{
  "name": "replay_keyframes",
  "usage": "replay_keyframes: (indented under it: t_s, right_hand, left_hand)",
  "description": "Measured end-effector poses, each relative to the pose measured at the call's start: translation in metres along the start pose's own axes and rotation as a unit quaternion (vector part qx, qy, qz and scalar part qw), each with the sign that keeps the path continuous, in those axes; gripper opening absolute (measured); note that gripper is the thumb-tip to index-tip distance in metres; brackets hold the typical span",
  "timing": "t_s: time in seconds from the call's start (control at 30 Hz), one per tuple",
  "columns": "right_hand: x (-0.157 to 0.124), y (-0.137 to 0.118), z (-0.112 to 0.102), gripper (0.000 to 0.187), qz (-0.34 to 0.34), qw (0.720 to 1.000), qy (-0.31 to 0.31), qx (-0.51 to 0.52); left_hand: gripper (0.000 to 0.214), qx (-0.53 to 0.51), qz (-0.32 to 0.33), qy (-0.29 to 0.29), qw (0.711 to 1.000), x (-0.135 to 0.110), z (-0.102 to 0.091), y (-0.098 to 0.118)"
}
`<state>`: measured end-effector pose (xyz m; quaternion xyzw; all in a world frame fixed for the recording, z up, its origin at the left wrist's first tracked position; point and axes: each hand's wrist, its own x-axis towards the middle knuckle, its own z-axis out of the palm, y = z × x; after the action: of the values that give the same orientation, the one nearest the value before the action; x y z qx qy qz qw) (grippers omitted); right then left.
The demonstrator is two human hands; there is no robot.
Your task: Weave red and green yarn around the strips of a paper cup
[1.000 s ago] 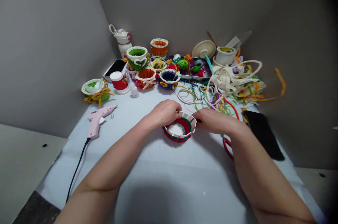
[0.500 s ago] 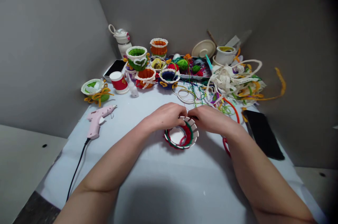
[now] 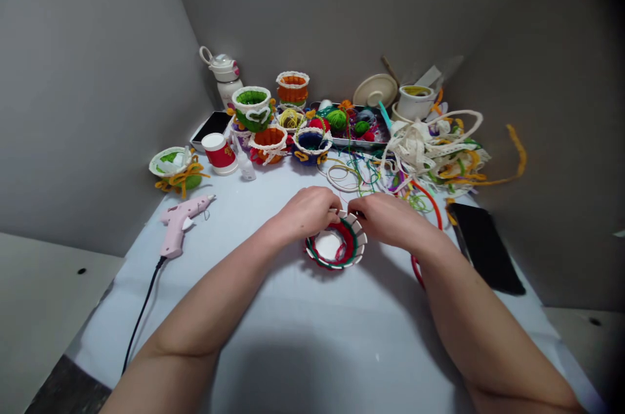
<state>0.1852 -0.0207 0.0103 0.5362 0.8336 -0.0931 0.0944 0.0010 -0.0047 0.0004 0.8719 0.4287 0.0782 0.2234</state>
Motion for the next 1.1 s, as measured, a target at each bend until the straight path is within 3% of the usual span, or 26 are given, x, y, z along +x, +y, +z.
replay_keyframes:
  t_s: [0.27,0.5,0.8,1.1]
  right_hand:
    - [-0.001,0.008,-0.003,0.024,-0.048,0.998,-0.013,0.041]
    - [-0.018,0.025,-0.013,0.026,-0.116,0.988,0.016,0.101]
    - [-0.02,0.001,-0.02,0.025,-0.12,0.981,0.098,0.12]
    - [-0.023,0.012,-0.018,0.024,-0.176,0.977,0.059,0.109]
  left_hand:
    - [0.02,-0.005,-0.037,0.005,0.999,0.0,0.001,0.005]
    - [0.02,-0.005,-0.063,0.017,0.998,0.0,-0.001,0.002]
    - [0.021,0.003,-0.059,0.021,0.998,-0.001,0.0,0.004]
    - [0.021,-0.012,-0.064,0.016,0.998,0.0,-0.003,0.003]
